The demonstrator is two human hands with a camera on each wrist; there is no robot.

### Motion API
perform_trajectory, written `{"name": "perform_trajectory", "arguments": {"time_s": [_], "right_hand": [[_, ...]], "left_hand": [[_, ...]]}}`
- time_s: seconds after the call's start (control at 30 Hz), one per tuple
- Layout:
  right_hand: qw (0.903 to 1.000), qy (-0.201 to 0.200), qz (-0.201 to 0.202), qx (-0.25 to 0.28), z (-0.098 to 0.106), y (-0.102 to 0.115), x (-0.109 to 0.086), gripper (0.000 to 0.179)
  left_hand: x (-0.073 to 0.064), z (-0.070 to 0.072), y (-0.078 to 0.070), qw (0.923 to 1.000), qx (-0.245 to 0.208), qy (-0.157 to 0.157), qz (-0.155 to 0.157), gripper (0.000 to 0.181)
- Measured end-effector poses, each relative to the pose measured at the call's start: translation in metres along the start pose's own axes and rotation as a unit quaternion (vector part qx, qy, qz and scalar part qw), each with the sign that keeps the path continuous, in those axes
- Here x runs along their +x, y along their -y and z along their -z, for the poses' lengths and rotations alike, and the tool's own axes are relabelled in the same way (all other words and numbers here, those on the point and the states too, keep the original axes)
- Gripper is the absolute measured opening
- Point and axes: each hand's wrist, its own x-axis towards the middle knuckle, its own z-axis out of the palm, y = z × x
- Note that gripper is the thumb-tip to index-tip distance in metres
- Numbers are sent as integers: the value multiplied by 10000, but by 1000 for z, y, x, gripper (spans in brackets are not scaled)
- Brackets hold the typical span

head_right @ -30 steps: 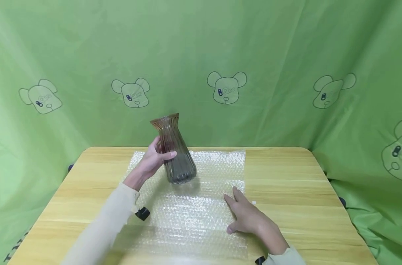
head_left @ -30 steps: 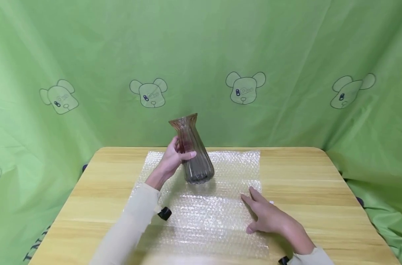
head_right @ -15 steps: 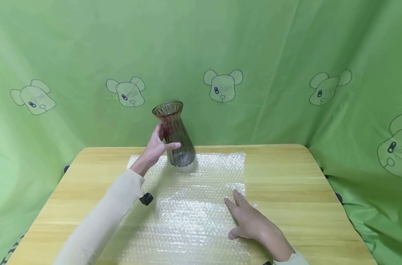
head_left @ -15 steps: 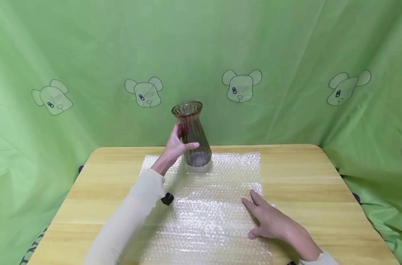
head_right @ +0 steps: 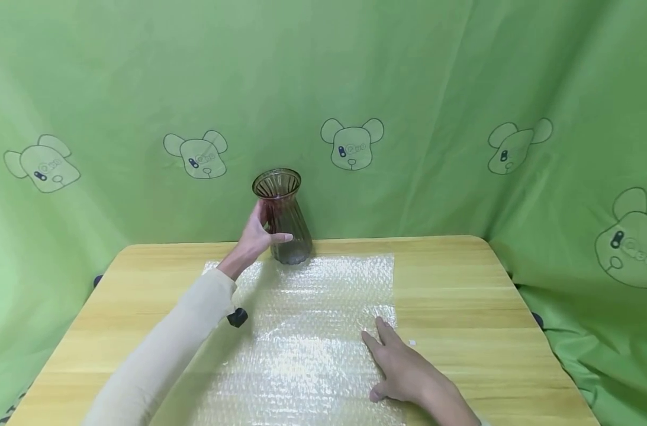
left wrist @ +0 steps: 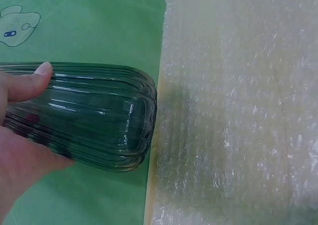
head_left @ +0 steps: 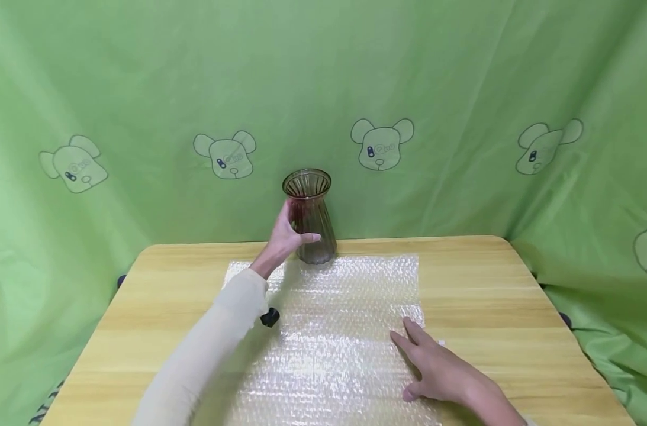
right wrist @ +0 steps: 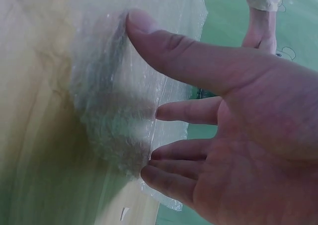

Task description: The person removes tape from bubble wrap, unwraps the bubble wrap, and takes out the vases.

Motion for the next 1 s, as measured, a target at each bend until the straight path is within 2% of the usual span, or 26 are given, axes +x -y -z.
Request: {"name": "perform_trajectory", "arguments": {"time_s": [0.53, 0.83, 1.0], "right_hand": [[10000, 27, -51, 23, -3, -2, -10, 105], [9999, -18, -6, -107, -6, -3, -6, 105], [9999, -42, -74, -139, -7, -5, -6, 105]], "left_hand": [[13, -15, 17, 9997, -79, 164, 176, 119], [15, -14, 26, 9996, -137, 257, -72, 110], [17, -17, 29, 9988, -269, 402, -87, 110]]}}
